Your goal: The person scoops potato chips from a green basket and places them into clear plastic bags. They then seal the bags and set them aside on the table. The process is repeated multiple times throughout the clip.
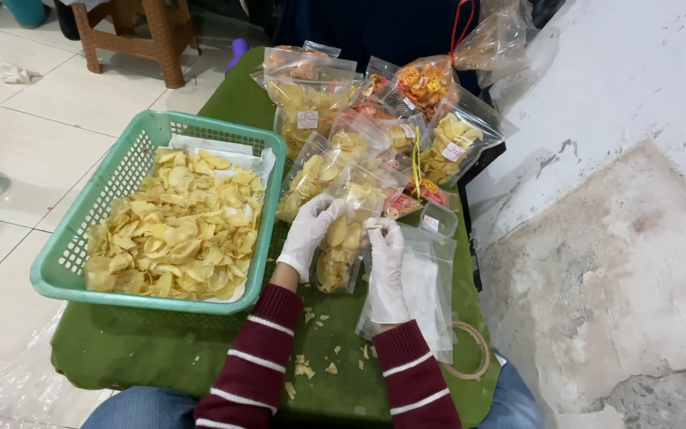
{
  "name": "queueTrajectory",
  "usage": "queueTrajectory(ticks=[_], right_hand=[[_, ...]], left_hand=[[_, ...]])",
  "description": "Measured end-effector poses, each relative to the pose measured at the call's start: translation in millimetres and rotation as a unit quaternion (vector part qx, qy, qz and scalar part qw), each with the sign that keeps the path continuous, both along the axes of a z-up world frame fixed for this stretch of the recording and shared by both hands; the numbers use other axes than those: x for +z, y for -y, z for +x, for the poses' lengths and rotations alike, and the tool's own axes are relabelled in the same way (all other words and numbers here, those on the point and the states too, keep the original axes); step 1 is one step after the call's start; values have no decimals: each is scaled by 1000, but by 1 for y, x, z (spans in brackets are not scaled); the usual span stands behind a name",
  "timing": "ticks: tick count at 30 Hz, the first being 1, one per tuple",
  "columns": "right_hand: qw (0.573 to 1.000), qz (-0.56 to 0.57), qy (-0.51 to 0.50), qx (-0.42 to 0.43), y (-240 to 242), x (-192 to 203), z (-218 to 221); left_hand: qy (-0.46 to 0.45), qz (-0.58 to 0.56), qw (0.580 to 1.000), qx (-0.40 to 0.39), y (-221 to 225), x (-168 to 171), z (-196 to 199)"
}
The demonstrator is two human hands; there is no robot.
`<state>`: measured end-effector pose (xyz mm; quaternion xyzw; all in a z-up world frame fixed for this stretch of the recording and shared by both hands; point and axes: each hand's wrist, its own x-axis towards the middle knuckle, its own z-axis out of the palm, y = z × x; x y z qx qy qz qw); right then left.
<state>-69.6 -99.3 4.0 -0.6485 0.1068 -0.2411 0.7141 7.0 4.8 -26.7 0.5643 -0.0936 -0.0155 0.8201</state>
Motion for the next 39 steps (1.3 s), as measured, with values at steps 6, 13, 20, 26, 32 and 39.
queueTrajectory(ticks=[6, 13, 20, 26, 32, 39], right_hand=[[999, 26, -12, -14, 11, -22, 15], [999, 53, 2, -5, 16, -32, 19], [998, 62, -26, -10, 15, -20, 28], [998, 22, -54, 22, 30, -30, 48], [996, 65, -45, 29, 23, -18, 42], [994, 106, -18, 30, 33, -43, 63]], left_hand=[[-5, 15, 1000, -7, -4, 17, -17], [-14, -1, 1000, -2, 4, 6, -5], [-31, -17, 999, 32, 2, 11, -3], [-33, -11, 999, 30, 3, 23, -13], [-34, -20, 998, 45, 9, 5, -3], [-7, -8, 998, 54, 12, -10, 7]])
